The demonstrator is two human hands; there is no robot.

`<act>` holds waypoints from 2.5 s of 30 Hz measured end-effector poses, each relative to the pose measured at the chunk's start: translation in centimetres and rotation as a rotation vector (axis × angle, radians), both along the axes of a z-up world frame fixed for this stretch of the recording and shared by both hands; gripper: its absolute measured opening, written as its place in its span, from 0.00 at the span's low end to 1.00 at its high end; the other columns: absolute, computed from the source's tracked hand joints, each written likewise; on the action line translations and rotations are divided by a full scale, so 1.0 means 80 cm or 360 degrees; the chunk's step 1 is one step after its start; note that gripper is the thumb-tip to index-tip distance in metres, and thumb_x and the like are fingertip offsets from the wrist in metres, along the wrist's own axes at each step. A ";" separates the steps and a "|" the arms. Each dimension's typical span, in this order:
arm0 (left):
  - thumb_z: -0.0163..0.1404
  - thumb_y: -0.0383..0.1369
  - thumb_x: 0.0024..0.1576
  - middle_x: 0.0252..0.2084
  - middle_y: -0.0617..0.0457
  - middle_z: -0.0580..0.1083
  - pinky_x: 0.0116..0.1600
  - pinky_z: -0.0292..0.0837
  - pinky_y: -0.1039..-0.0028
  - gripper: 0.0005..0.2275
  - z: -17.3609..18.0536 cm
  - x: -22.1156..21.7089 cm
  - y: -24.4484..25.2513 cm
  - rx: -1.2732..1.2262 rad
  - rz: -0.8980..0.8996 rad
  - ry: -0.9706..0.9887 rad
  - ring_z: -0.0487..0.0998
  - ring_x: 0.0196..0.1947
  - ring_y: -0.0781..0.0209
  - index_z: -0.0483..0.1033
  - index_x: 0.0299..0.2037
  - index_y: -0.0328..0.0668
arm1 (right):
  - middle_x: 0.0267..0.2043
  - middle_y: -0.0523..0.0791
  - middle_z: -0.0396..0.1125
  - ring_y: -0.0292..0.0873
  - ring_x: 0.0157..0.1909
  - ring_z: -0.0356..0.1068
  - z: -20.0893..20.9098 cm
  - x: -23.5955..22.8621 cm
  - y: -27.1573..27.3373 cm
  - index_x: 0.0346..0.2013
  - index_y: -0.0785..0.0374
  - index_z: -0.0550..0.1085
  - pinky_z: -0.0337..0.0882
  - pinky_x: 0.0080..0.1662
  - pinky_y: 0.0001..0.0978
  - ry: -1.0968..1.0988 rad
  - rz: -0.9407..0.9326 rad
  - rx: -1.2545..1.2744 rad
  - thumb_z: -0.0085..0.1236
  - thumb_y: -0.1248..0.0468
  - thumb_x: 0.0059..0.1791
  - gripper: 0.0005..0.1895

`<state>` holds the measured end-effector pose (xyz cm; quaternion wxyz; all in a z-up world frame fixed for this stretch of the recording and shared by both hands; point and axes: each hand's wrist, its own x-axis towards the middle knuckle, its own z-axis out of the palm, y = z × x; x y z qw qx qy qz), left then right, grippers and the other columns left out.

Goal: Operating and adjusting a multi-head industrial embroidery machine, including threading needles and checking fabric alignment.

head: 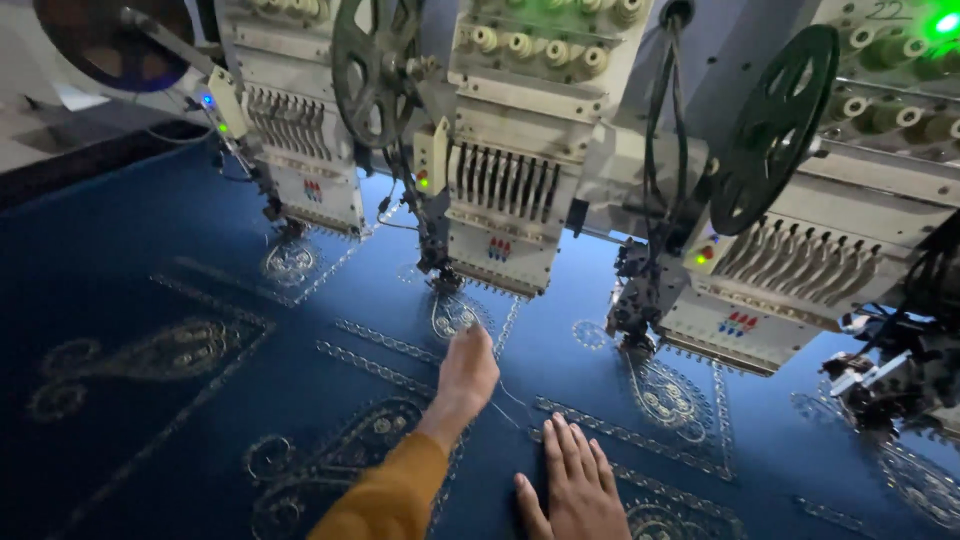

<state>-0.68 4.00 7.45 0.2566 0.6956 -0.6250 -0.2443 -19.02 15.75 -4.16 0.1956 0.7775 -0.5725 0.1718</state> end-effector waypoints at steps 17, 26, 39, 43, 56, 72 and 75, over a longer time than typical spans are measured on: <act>0.65 0.40 0.54 0.45 0.46 0.80 0.48 0.81 0.70 0.17 -0.034 0.088 0.016 -0.0159 0.0170 -0.0392 0.79 0.50 0.53 0.80 0.48 0.39 | 0.78 0.33 0.47 0.35 0.77 0.45 -0.028 0.007 -0.009 0.75 0.44 0.54 0.42 0.73 0.36 0.0023 -0.0100 -0.0131 0.34 0.22 0.51 0.46; 0.51 0.36 0.63 0.42 0.50 0.78 0.47 0.74 0.69 0.07 -0.065 0.066 -0.041 0.0037 0.0143 -0.0893 0.74 0.45 0.54 0.81 0.44 0.46 | 0.77 0.37 0.50 0.40 0.76 0.47 0.020 0.014 0.000 0.74 0.47 0.56 0.43 0.72 0.42 -0.0154 -0.0097 0.0259 0.33 0.26 0.53 0.43; 0.50 0.26 0.60 0.37 0.51 0.74 0.48 0.68 0.55 0.03 -0.058 0.074 -0.049 -0.0029 -0.0037 -0.0239 0.76 0.37 0.55 0.72 0.34 0.43 | 0.78 0.44 0.45 0.49 0.77 0.42 -0.005 0.019 -0.032 0.75 0.56 0.51 0.39 0.73 0.50 -0.0011 -0.0052 0.0144 0.30 0.27 0.55 0.46; 0.60 0.25 0.56 0.45 0.49 0.74 0.46 0.80 0.77 0.17 -0.041 0.054 -0.034 0.0054 0.0017 -0.0310 0.78 0.42 0.59 0.69 0.53 0.35 | 0.80 0.47 0.38 0.51 0.79 0.36 0.035 0.043 -0.043 0.76 0.59 0.46 0.35 0.73 0.53 -0.0075 -0.0055 0.0553 0.27 0.27 0.55 0.48; 0.53 0.25 0.60 0.57 0.38 0.73 0.58 0.76 0.60 0.23 -0.006 0.058 -0.017 0.0473 0.0188 0.0001 0.73 0.60 0.42 0.59 0.64 0.32 | 0.81 0.45 0.34 0.49 0.80 0.32 0.071 0.059 -0.043 0.77 0.57 0.42 0.31 0.74 0.52 -0.0188 -0.0137 0.0808 0.26 0.27 0.54 0.48; 0.50 0.24 0.63 0.42 0.46 0.79 0.42 0.81 0.68 0.07 0.006 0.084 -0.062 0.0355 -0.0287 -0.0857 0.80 0.39 0.54 0.79 0.49 0.38 | 0.80 0.49 0.36 0.53 0.80 0.33 0.063 0.071 -0.041 0.76 0.62 0.44 0.30 0.74 0.54 -0.0222 -0.0090 0.0717 0.27 0.29 0.56 0.48; 0.51 0.30 0.62 0.48 0.56 0.83 0.23 0.70 0.85 0.20 -0.047 0.099 -0.097 0.0266 -0.0315 -0.0133 0.73 0.18 0.76 0.68 0.13 0.47 | 0.81 0.48 0.34 0.53 0.80 0.31 0.086 0.074 -0.038 0.77 0.59 0.42 0.30 0.75 0.54 -0.0259 -0.0153 0.0913 0.27 0.29 0.55 0.48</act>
